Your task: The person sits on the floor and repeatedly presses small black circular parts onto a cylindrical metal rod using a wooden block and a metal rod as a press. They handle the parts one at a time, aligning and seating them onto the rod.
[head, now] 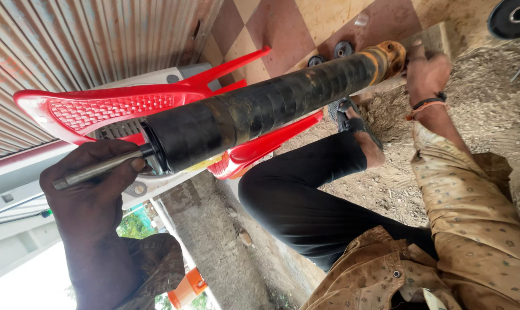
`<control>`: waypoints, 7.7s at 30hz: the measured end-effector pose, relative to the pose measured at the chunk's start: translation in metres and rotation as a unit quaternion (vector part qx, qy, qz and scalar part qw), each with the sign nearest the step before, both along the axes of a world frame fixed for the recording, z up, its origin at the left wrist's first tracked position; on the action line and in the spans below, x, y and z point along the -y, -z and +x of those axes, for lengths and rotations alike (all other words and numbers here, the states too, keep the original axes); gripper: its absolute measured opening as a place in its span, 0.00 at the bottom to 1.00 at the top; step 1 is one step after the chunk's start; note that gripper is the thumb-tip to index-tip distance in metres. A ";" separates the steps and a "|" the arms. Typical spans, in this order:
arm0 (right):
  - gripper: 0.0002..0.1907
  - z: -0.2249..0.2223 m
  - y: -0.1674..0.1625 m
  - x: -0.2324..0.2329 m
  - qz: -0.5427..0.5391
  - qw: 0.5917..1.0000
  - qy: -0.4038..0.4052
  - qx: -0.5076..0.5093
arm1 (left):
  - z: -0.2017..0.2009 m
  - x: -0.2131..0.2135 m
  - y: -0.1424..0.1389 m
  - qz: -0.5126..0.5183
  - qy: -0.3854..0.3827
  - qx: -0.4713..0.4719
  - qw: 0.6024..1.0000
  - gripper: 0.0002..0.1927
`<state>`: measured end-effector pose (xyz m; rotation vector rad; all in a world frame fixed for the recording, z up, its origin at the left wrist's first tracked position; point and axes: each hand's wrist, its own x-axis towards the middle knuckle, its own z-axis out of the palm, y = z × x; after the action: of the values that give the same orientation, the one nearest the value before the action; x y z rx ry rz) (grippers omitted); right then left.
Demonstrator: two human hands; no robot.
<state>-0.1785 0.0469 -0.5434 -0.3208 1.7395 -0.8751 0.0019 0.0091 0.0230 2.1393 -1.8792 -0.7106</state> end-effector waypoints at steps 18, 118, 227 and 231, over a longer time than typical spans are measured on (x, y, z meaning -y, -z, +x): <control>0.27 -0.007 0.011 -0.001 -0.010 1.000 -0.018 -0.007 | -0.013 0.002 0.018 -0.010 -0.035 -0.053 0.998 0.13; 0.32 -0.023 -0.069 0.022 0.044 0.997 0.009 0.059 | -0.016 0.017 0.005 0.022 0.038 0.018 0.999 0.09; 0.25 -0.015 -0.013 0.018 -0.003 0.986 0.070 0.149 | -0.028 0.009 -0.003 0.012 0.005 0.036 0.999 0.12; 0.25 -0.016 -0.014 0.018 -0.004 0.987 0.070 0.147 | -0.027 0.009 -0.004 0.011 0.003 0.041 0.999 0.11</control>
<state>-0.1943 0.0292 -0.5293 -0.0704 1.4967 -0.9788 -0.0250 -0.0001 0.0266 2.2093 -1.9288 -0.6584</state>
